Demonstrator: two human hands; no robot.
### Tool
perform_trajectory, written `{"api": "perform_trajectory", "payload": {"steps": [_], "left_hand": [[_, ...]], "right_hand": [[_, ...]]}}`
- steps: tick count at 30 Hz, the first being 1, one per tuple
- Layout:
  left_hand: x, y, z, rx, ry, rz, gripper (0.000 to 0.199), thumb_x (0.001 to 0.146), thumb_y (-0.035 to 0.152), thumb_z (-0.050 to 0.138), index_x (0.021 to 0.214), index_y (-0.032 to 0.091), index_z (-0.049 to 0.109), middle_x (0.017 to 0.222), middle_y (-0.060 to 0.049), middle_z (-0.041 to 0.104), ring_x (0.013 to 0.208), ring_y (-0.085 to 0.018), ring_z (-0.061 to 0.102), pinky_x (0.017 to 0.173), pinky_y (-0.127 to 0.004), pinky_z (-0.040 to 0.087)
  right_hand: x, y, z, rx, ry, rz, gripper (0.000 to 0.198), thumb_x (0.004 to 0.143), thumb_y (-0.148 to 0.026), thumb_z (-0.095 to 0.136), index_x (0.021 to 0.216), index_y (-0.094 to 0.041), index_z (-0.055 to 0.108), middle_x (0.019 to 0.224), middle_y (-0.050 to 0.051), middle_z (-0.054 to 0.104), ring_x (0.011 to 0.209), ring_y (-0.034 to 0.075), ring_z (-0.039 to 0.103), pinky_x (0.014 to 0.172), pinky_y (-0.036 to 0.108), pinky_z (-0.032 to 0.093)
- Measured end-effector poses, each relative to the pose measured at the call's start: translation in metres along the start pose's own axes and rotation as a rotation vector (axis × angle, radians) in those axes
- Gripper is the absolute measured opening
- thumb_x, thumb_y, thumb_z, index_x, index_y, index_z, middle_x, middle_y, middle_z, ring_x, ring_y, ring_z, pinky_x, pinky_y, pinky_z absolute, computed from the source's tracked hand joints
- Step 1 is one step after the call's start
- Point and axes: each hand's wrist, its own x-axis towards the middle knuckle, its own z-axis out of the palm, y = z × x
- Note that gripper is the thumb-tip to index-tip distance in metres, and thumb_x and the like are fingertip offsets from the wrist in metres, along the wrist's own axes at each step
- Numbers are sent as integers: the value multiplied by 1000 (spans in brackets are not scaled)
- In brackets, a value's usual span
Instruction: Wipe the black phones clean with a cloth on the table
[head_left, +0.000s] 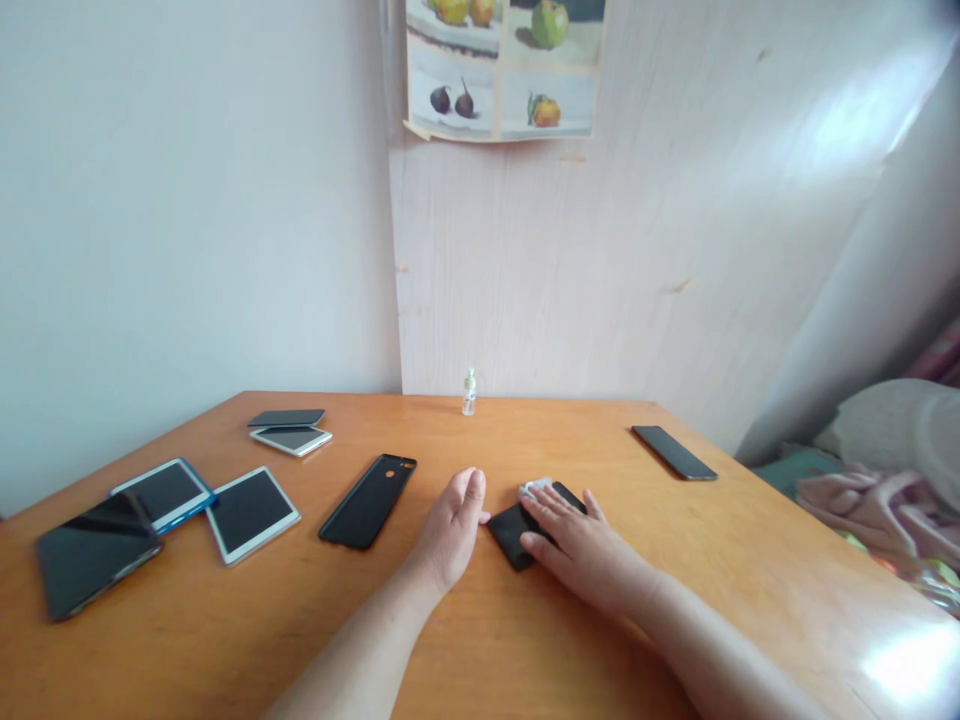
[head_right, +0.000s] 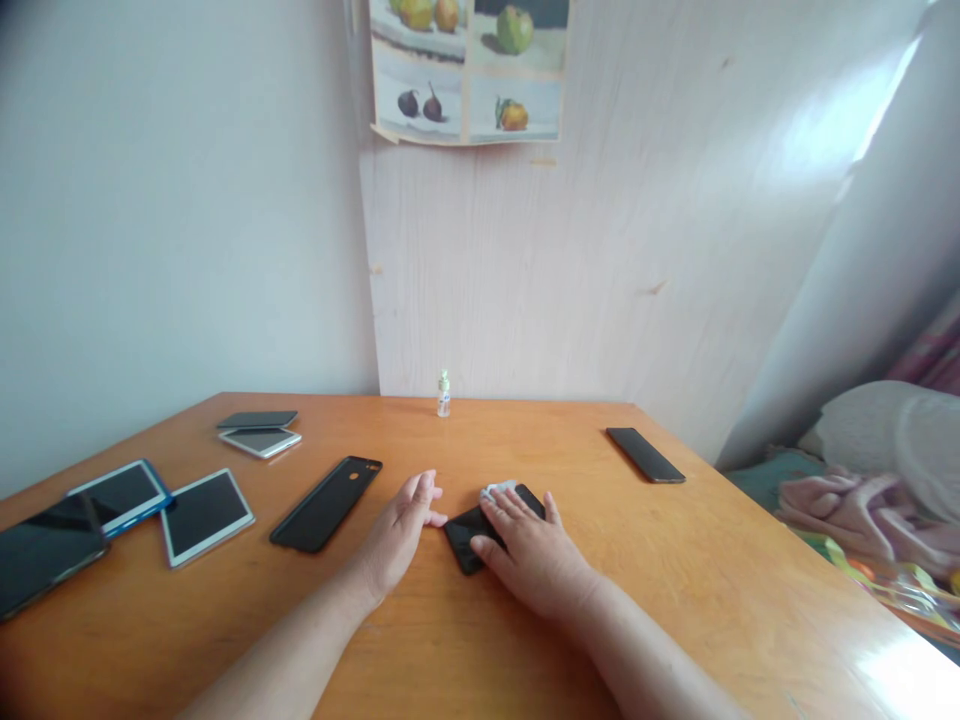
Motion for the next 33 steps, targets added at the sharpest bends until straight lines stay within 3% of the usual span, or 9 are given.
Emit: {"api": "perform_trajectory", "payload": {"steps": [3,5,11,13,18,20,25,28,33], "left_hand": [[0,0,0,16,1,-5,63,94,67,25,122,17,51,114,-10,66,86,-21,70,85,-35,48],[0,1,0,22,2,-5,63,93,67,25,119,17,52,113,-10,67,85,-22,70,85,-35,48],[0,1,0,-7,-6,9,62,93,68,27,117,18,54,110,-8,68,85,-22,70,84,-34,49],[0,1,0,-2,-8,12,61,93,68,27,117,19,54,111,-8,68,86,-22,70,85,-35,48],[0,1,0,1,-8,10,62,93,68,26,119,18,52,110,-9,67,86,-22,70,86,-35,48],[-1,2,0,2,-3,12,62,93,68,26,118,18,53,109,-9,67,85,-22,70,85,-35,49],[-2,4,0,-2,-2,31,58,93,67,27,110,19,55,108,-8,67,83,-21,70,83,-34,49],[-2,4,1,-10,-4,36,58,93,67,28,112,18,55,107,-8,67,82,-20,70,82,-34,50],[-1,4,1,-42,-10,32,63,91,69,29,113,17,56,106,-9,67,84,-21,69,83,-34,51]], "right_hand": [[7,24,3,-67,84,199,64,97,-56,29,150,-20,31,156,11,27,145,32,19,110,69,3],[5,25,3,-82,92,196,66,96,-56,30,150,-18,31,156,13,27,146,32,18,111,67,4],[-22,-26,-3,20,-80,-207,70,94,-60,36,154,-27,19,158,8,22,146,26,17,117,55,-1],[-25,-30,-3,28,-91,-248,67,96,-58,35,154,-29,19,158,7,23,146,25,20,117,55,-1],[-11,19,-3,-52,117,50,54,96,-44,40,143,-19,46,149,14,41,139,30,35,115,58,12],[-5,44,-9,-4,211,182,46,95,-40,41,131,-17,59,138,15,55,130,31,48,111,54,27],[0,66,-22,486,477,289,36,86,-41,50,104,-19,73,110,10,72,105,26,65,92,38,47],[4,64,-19,736,475,279,39,85,-41,50,108,-17,70,99,8,74,88,22,69,79,31,51],[11,71,-8,438,507,318,38,82,-36,52,110,-17,69,96,8,74,89,22,67,77,31,48]]}}
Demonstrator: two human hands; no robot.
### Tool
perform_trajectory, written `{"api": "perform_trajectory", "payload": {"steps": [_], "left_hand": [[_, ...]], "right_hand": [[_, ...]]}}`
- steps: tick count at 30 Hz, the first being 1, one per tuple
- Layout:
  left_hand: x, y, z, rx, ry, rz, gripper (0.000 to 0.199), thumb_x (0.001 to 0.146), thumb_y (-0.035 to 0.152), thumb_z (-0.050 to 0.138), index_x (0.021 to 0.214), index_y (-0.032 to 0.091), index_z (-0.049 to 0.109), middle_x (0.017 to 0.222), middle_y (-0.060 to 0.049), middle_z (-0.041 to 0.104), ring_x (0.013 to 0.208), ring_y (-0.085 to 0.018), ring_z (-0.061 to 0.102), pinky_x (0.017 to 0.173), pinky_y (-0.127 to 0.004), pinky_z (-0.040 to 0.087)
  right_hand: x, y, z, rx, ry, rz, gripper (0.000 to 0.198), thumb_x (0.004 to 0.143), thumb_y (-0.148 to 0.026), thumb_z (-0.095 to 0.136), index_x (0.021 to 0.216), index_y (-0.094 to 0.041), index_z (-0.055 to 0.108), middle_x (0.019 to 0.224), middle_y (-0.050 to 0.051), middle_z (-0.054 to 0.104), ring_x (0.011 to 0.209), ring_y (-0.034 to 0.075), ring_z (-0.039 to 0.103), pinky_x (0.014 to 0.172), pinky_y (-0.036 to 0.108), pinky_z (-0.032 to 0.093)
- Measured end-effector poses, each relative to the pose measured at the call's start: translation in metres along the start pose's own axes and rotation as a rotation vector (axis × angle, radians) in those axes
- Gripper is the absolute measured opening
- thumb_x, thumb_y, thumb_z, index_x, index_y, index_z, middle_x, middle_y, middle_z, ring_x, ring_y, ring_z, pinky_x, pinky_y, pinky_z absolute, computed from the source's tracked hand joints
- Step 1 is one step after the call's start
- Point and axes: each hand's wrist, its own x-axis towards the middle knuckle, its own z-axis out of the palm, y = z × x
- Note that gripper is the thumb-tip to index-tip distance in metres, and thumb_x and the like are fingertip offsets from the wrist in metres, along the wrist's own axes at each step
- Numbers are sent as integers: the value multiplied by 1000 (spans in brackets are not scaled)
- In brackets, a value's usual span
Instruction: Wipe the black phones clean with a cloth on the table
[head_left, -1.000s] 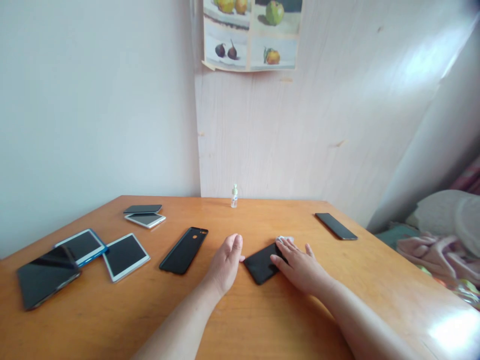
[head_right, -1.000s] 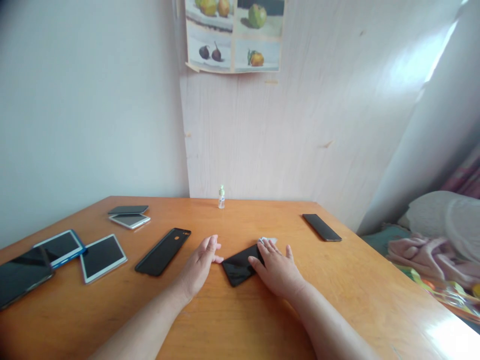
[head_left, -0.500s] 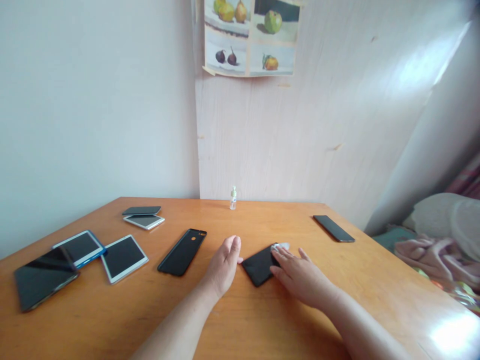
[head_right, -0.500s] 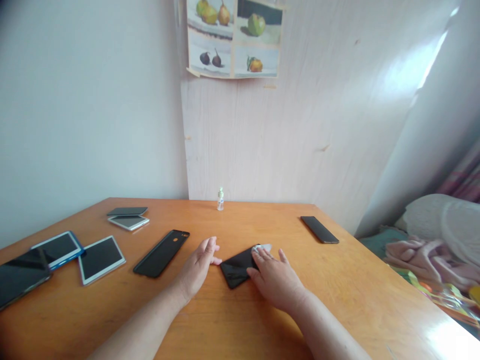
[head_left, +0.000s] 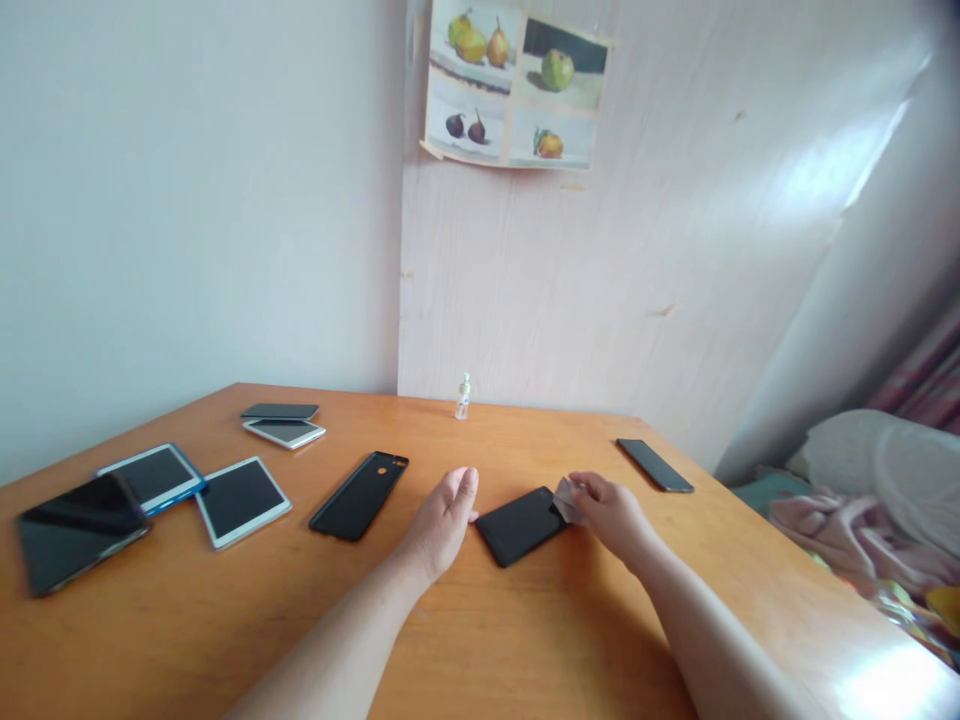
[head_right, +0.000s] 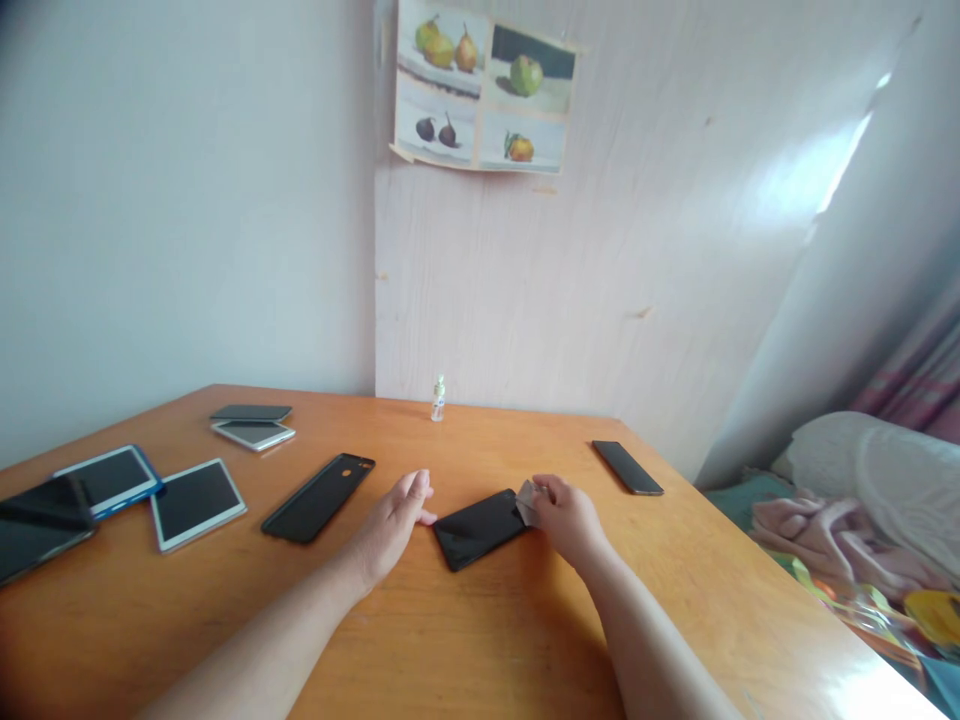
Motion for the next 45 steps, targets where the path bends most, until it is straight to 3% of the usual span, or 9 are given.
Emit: {"api": "perform_trajectory", "payload": {"steps": [5,11,14,17,21,25,31,40,45], "left_hand": [[-1,3,-1,-32,-11,-3,64,89,71,32,114,17,57,104,-8,67,90,-23,67,83,-34,51],[0,2,-2,0,-33,11,66,88,73,29,110,18,58,102,-7,67,91,-23,66,84,-34,51],[2,-6,-1,55,-42,39,66,88,72,35,118,17,56,106,-9,68,98,-24,65,87,-34,49],[-1,-12,0,228,-17,90,73,83,70,49,130,15,51,114,-14,66,108,-27,61,95,-38,44],[-11,-9,1,518,-104,149,89,66,64,70,138,18,46,122,-15,64,116,-34,55,100,-44,38],[-19,-2,4,649,-165,188,92,61,51,76,142,21,43,134,-14,58,126,-35,48,106,-43,32],[-23,1,7,703,-159,198,76,66,40,69,136,19,49,130,-13,60,121,-32,52,104,-39,35],[-35,11,13,813,-85,159,77,59,35,69,132,18,49,114,-12,65,108,-29,59,94,-34,42],[-59,18,12,851,-57,142,83,57,37,69,134,20,45,113,-12,66,104,-31,61,90,-37,42]], "right_hand": [[-2,-4,2,-123,-35,-87,29,82,-36,52,94,-23,75,95,5,72,92,23,64,82,31,45],[-7,-8,6,-356,-141,-177,30,87,-42,54,101,-26,75,104,7,66,96,20,62,83,28,45],[-4,-5,8,-397,-145,-174,31,91,-40,50,100,-25,75,100,7,66,97,19,61,84,26,44],[-2,-4,11,-406,-123,-164,31,93,-38,48,98,-24,75,97,7,66,93,18,61,82,25,43],[-4,-6,16,-413,-101,-158,31,94,-35,46,96,-21,74,96,8,67,91,18,62,80,24,42],[-5,-7,21,-412,-77,-153,31,94,-35,46,94,-21,73,96,8,67,92,19,62,79,25,42],[-10,-10,27,-415,-43,-158,28,93,-31,46,93,-21,73,94,10,68,96,21,63,81,27,43],[-25,-24,32,-434,-18,-165,29,92,-22,45,91,-19,74,97,12,71,99,26,63,84,32,44],[-53,-29,27,-395,-18,-177,29,89,-18,45,90,-22,74,96,8,73,96,24,65,80,29,44]]}}
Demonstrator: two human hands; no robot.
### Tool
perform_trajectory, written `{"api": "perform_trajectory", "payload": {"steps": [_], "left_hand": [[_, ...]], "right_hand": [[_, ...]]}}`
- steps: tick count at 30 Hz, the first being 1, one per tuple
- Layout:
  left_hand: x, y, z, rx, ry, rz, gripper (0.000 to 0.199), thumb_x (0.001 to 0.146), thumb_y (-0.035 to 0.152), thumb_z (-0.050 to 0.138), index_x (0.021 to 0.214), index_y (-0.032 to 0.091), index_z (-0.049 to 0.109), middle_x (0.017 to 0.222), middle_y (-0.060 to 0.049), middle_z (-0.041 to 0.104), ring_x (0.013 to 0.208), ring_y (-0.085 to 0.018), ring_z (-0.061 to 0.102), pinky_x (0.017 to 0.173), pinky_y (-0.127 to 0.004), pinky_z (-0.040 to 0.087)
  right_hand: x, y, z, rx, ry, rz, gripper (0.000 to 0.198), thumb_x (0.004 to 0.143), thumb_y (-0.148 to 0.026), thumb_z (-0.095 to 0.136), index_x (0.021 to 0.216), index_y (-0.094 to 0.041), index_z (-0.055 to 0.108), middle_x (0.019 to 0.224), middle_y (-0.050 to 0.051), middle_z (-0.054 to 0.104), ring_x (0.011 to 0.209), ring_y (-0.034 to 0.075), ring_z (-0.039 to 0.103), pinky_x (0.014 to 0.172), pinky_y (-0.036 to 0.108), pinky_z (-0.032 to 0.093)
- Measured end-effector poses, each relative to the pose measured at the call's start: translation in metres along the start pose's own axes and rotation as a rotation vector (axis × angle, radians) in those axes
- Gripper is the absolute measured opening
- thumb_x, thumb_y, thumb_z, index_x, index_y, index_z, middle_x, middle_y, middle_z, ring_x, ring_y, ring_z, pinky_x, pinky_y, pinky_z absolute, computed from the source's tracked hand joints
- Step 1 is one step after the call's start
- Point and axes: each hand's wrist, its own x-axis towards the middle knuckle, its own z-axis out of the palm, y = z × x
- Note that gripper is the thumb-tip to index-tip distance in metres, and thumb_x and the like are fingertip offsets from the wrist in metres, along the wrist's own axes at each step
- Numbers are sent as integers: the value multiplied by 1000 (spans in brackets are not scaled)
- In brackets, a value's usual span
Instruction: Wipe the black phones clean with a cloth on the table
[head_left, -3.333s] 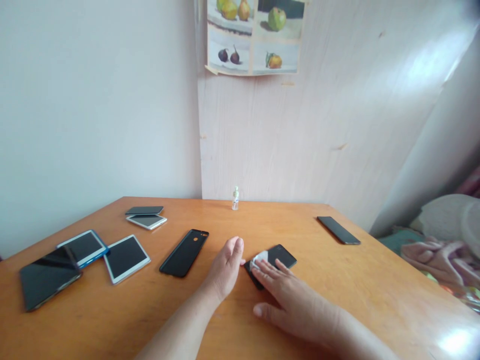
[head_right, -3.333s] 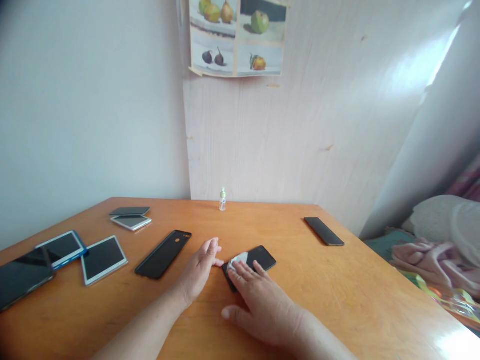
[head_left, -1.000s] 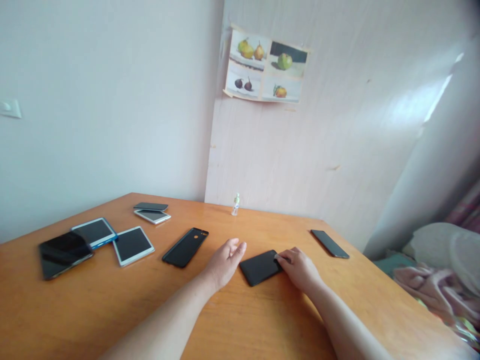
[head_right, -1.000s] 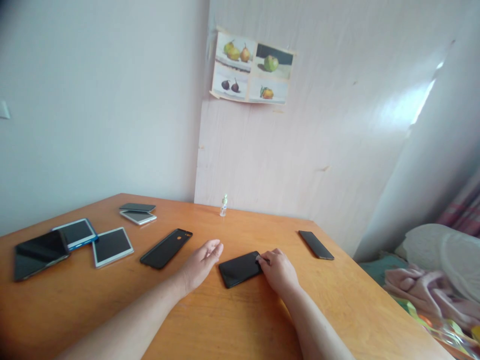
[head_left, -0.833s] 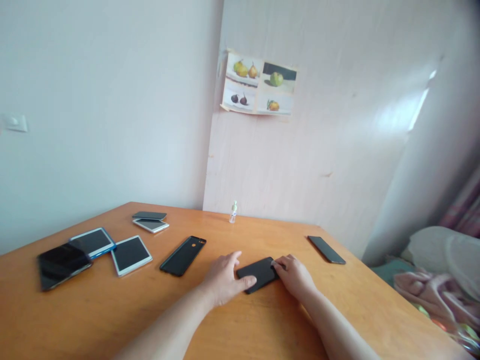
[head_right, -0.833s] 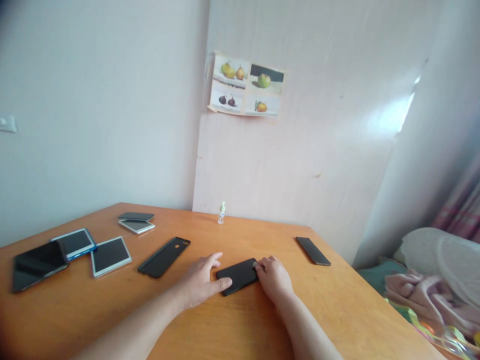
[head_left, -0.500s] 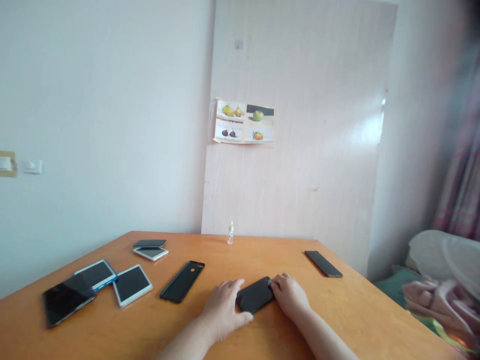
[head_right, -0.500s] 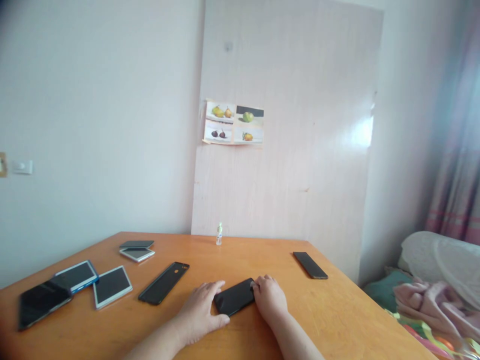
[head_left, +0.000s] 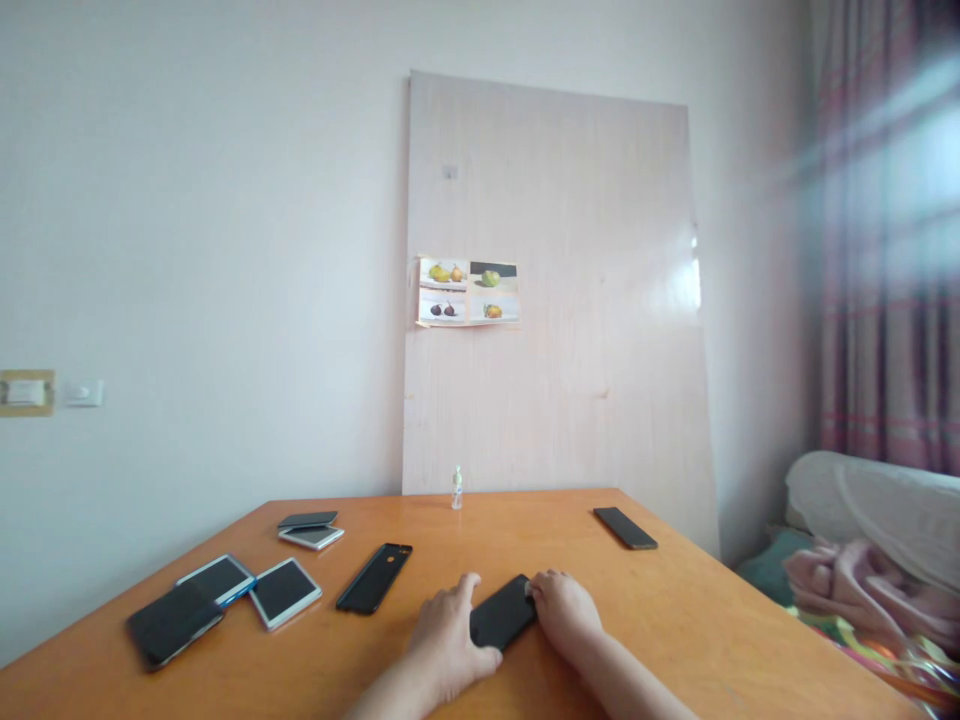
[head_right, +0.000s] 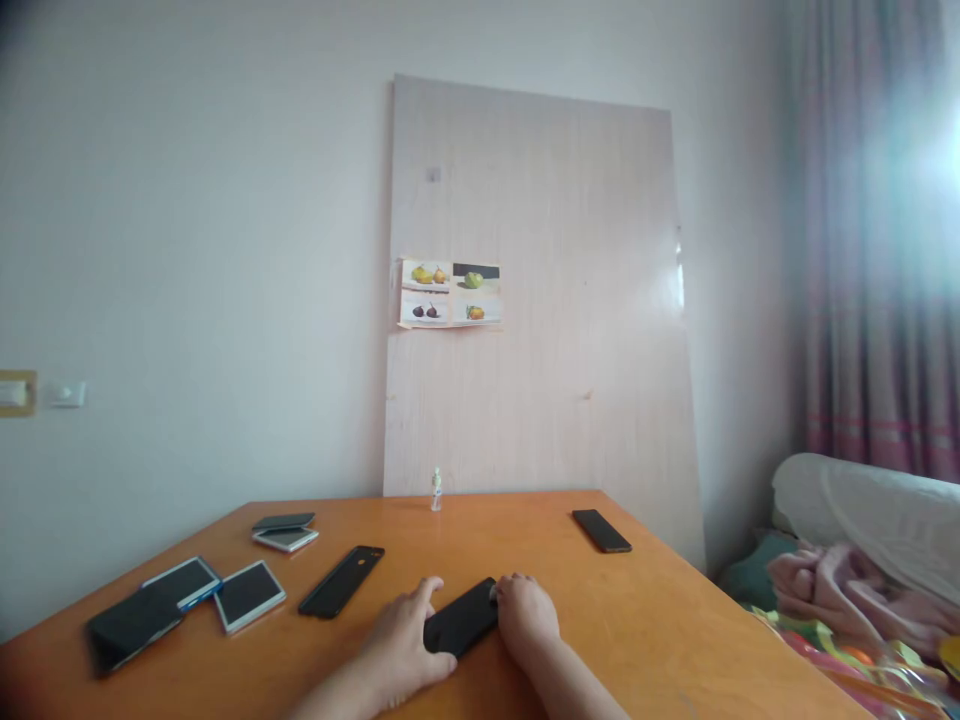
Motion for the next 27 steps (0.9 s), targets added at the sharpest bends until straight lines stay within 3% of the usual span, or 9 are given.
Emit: {"api": "perform_trajectory", "payload": {"steps": [7,12,27], "left_hand": [[-47,4,2,-17,39,-49,80,60,36,64,136,21,44,117,-11,65,112,-30,58,96,-38,38],[-65,3,5,-56,97,-13,72,63,33,63,132,20,47,121,-12,64,115,-28,57,99,-37,37],[-61,-4,2,-106,75,-42,70,67,38,64,131,16,45,127,-13,62,121,-27,55,104,-36,37]], "right_hand": [[-62,-12,-13,66,29,2,29,89,-20,43,87,-28,71,92,3,74,92,20,68,77,25,43],[-94,-19,-17,106,42,-17,26,91,-23,43,93,-27,69,94,3,74,92,20,68,78,24,43],[-106,-38,-19,72,127,-77,31,95,-23,36,97,-20,67,105,11,70,98,24,65,85,31,44]]}}
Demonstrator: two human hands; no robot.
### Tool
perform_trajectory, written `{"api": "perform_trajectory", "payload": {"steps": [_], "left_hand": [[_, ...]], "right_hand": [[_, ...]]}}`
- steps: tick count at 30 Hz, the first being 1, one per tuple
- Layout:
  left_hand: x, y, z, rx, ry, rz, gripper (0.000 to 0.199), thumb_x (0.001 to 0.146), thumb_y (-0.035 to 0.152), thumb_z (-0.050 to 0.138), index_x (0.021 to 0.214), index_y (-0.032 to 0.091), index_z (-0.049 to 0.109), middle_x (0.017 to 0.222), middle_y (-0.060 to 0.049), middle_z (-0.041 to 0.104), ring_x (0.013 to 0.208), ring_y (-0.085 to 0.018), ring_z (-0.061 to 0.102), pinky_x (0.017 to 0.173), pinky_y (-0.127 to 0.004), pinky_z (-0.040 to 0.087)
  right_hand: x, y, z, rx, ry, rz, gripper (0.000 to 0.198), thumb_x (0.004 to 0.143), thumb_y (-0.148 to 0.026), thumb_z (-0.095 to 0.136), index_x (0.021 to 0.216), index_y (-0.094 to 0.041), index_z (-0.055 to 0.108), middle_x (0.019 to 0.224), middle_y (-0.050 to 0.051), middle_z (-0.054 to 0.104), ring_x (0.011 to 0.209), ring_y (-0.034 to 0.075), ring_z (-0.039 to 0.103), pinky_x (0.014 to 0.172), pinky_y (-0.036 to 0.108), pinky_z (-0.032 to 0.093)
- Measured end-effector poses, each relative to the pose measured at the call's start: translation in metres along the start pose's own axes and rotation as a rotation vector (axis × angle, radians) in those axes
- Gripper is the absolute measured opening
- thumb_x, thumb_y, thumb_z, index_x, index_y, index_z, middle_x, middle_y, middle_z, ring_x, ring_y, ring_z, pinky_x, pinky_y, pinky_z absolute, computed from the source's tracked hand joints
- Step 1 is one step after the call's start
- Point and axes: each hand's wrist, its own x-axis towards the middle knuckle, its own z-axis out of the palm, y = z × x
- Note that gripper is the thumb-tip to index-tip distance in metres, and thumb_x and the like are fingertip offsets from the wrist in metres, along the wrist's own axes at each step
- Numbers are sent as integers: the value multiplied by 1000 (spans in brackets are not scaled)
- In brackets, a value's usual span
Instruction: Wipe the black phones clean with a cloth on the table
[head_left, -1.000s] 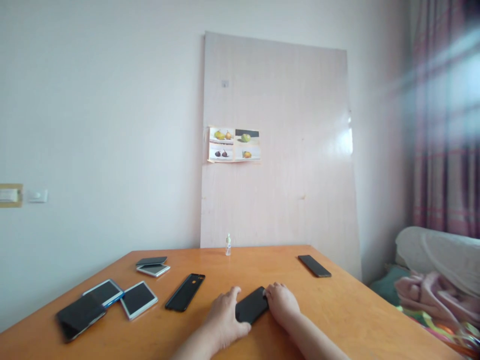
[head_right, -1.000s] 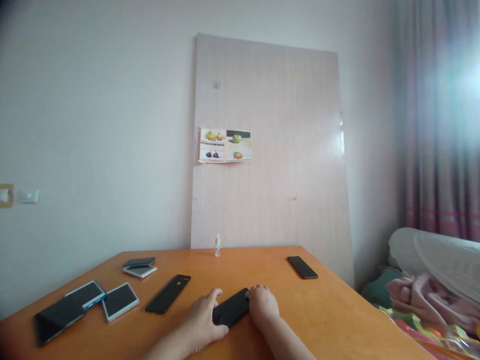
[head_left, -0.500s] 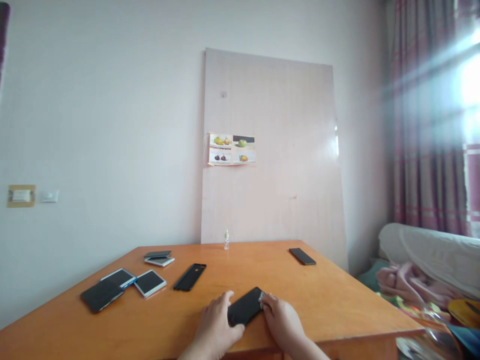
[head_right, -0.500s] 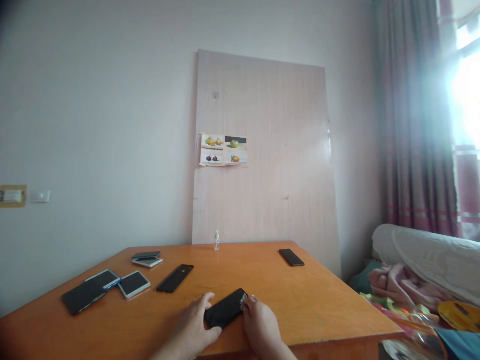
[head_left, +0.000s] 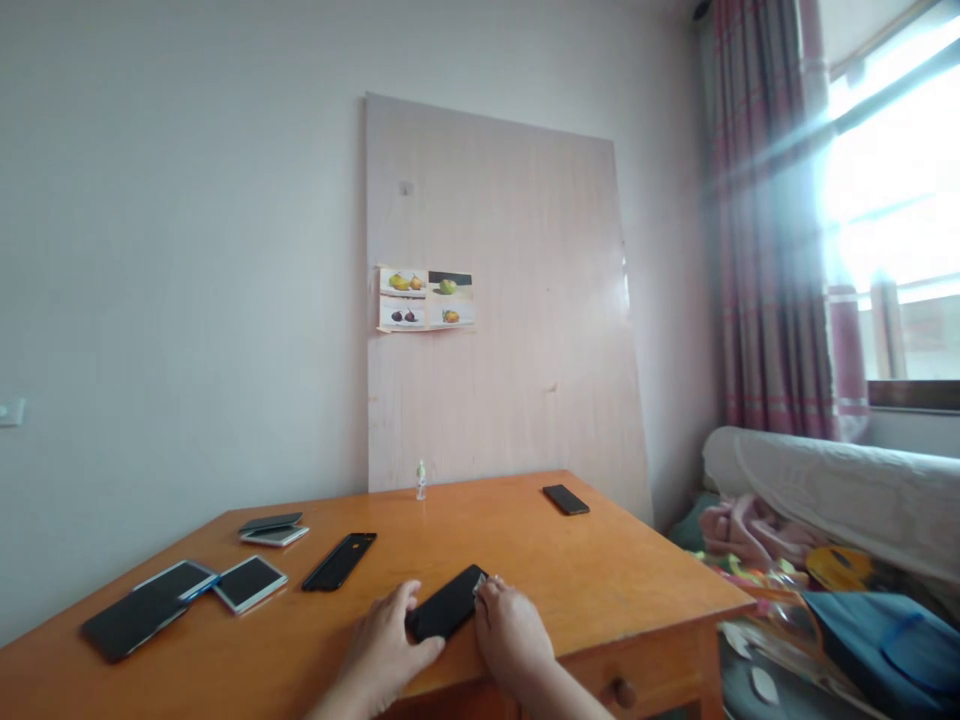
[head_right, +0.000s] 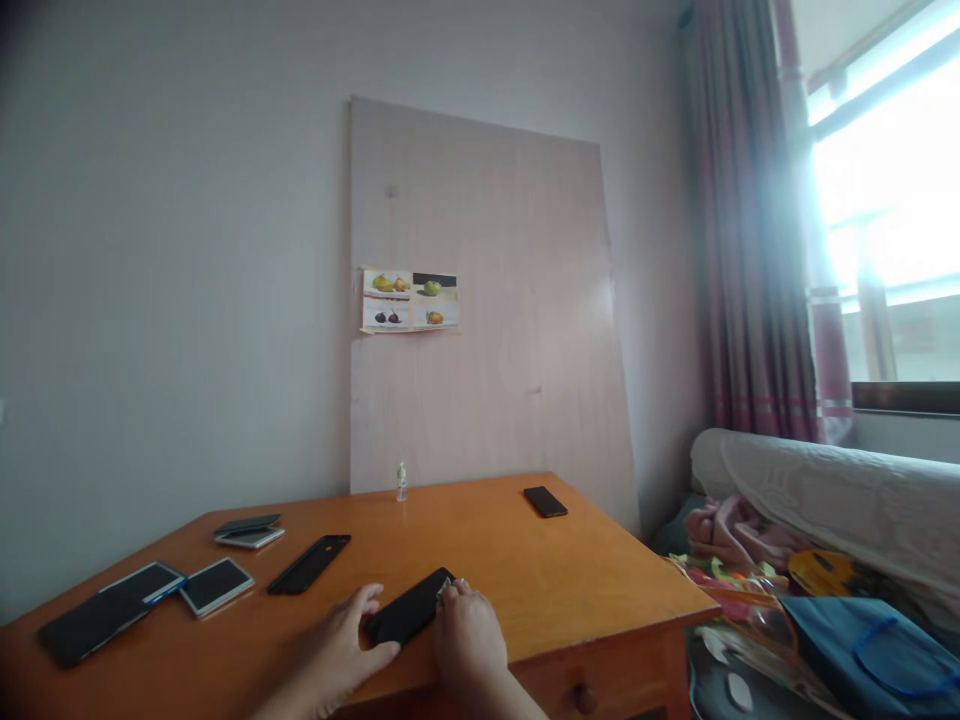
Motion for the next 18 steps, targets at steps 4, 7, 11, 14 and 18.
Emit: {"api": "perform_trajectory", "payload": {"steps": [4,7,11,14,18], "left_hand": [[0,0,-2,-18,-21,-2,74,66,41,64,132,14,45,131,-15,59,122,-28,54,105,-37,38],[-1,3,-5,-6,-23,4,72,67,42,63,131,14,45,133,-16,57,123,-28,53,106,-38,37],[-3,6,-5,19,-19,11,70,68,42,61,130,13,46,131,-16,58,123,-28,52,107,-39,36],[-3,5,-4,1,-30,16,71,68,41,62,131,14,45,133,-15,57,125,-29,51,108,-39,35],[-3,3,-4,-13,-51,9,73,69,41,63,134,14,43,133,-15,57,126,-29,51,107,-40,35]], "right_hand": [[0,-1,-1,6,-3,-13,33,95,-22,35,103,-19,67,111,12,69,108,25,63,91,34,44],[-1,-2,-3,28,-8,-16,33,94,-20,36,107,-18,66,115,13,67,112,25,61,94,35,43],[-4,-3,-8,43,-20,-7,30,90,-21,42,111,-19,64,118,12,66,116,25,59,96,34,43],[-5,-2,-9,49,-20,10,32,89,-20,43,115,-18,62,120,12,66,118,25,58,98,35,43],[-6,4,-4,68,4,-10,39,89,-19,41,125,-17,57,131,13,60,127,24,52,106,36,39]]}}
